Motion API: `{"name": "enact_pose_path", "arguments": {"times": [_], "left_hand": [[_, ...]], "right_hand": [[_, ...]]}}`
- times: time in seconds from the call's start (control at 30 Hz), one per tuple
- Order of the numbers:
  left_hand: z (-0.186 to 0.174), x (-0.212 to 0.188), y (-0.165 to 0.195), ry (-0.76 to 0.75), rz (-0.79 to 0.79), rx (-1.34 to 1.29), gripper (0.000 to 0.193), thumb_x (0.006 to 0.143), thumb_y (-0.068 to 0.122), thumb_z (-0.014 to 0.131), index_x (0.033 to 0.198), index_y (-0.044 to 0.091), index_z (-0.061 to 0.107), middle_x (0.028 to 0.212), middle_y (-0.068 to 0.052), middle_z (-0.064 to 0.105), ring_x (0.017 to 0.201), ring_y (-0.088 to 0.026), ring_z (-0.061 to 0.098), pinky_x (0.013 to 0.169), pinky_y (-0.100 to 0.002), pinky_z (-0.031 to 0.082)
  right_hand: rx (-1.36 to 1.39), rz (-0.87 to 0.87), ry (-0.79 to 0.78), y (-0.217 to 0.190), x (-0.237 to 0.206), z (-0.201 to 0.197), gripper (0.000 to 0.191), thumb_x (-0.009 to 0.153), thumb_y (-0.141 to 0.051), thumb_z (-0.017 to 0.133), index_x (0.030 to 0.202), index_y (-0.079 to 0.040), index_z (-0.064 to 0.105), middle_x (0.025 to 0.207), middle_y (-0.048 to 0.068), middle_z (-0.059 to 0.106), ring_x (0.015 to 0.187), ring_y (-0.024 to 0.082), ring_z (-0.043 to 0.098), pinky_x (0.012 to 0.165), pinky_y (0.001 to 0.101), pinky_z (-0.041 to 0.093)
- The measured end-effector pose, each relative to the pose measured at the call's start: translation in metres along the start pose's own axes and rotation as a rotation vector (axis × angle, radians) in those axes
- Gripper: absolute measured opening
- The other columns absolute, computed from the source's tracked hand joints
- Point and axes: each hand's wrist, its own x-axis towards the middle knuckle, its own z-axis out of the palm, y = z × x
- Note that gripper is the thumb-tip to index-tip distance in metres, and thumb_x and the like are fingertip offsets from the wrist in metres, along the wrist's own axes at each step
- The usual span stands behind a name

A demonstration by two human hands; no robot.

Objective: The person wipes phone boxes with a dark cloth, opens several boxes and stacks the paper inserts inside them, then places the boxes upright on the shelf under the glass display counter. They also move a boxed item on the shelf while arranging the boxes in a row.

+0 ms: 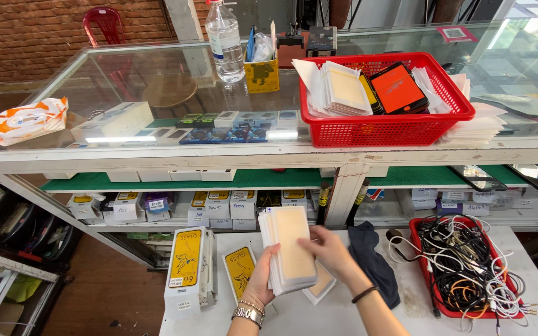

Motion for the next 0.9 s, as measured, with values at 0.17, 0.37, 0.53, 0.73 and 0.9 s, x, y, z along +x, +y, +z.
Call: {"name": "enact_pose_path", "arguments": {"times": [0.17, 0.37, 0.53, 0.73, 0.9], "left_hand": [[-0.008, -0.007, 0.009, 0.069, 0.051, 0.201, 0.055, 0.086, 0.030, 0.066, 0.131, 0.000, 0.061, 0.116, -0.012, 0.074, 0.101, -0.024, 0.073, 0.089, -0.041, 0.060], [-0.009, -0.012, 0.018, 0.024, 0.041, 0.128, 0.057, 0.087, 0.033, 0.068, 0.132, -0.001, 0.060, 0.118, -0.015, 0.073, 0.101, -0.023, 0.074, 0.086, -0.037, 0.061], [-0.013, -0.014, 0.028, 0.102, 0.091, 0.311, 0.061, 0.084, 0.029, 0.072, 0.134, -0.003, 0.058, 0.120, -0.017, 0.072, 0.104, -0.025, 0.074, 0.088, -0.040, 0.062], [-0.016, -0.006, 0.028, 0.123, 0.037, 0.220, 0.067, 0.083, 0.039, 0.071, 0.137, 0.000, 0.059, 0.123, -0.016, 0.073, 0.107, -0.025, 0.073, 0.089, -0.039, 0.060], [-0.017, -0.008, 0.033, 0.155, 0.073, 0.394, 0.066, 0.083, 0.035, 0.073, 0.136, -0.001, 0.058, 0.124, -0.016, 0.073, 0.109, -0.026, 0.073, 0.091, -0.041, 0.061]], "right_hand": [[0.270, 0.151, 0.196, 0.006, -0.005, -0.005, 0.055, 0.090, -0.029, 0.070, 0.138, -0.009, 0.053, 0.108, 0.004, 0.068, 0.098, 0.014, 0.065, 0.080, 0.0319, 0.054], [0.239, 0.157, 0.190, -0.007, -0.007, 0.013, 0.054, 0.087, -0.022, 0.075, 0.133, 0.001, 0.061, 0.112, 0.009, 0.074, 0.098, 0.019, 0.070, 0.083, 0.0365, 0.058], [0.327, 0.038, 0.208, -0.008, -0.007, -0.003, 0.050, 0.084, -0.018, 0.076, 0.128, 0.000, 0.060, 0.116, 0.015, 0.073, 0.099, 0.023, 0.072, 0.083, 0.0399, 0.060], [0.427, 0.170, 0.106, 0.007, -0.006, 0.006, 0.049, 0.085, -0.016, 0.077, 0.127, 0.004, 0.062, 0.118, 0.016, 0.074, 0.102, 0.022, 0.072, 0.089, 0.0383, 0.059], [0.443, 0.217, 0.102, 0.011, -0.010, 0.000, 0.046, 0.085, -0.016, 0.073, 0.127, -0.002, 0.061, 0.117, 0.012, 0.074, 0.102, 0.021, 0.072, 0.089, 0.0396, 0.060]]}}
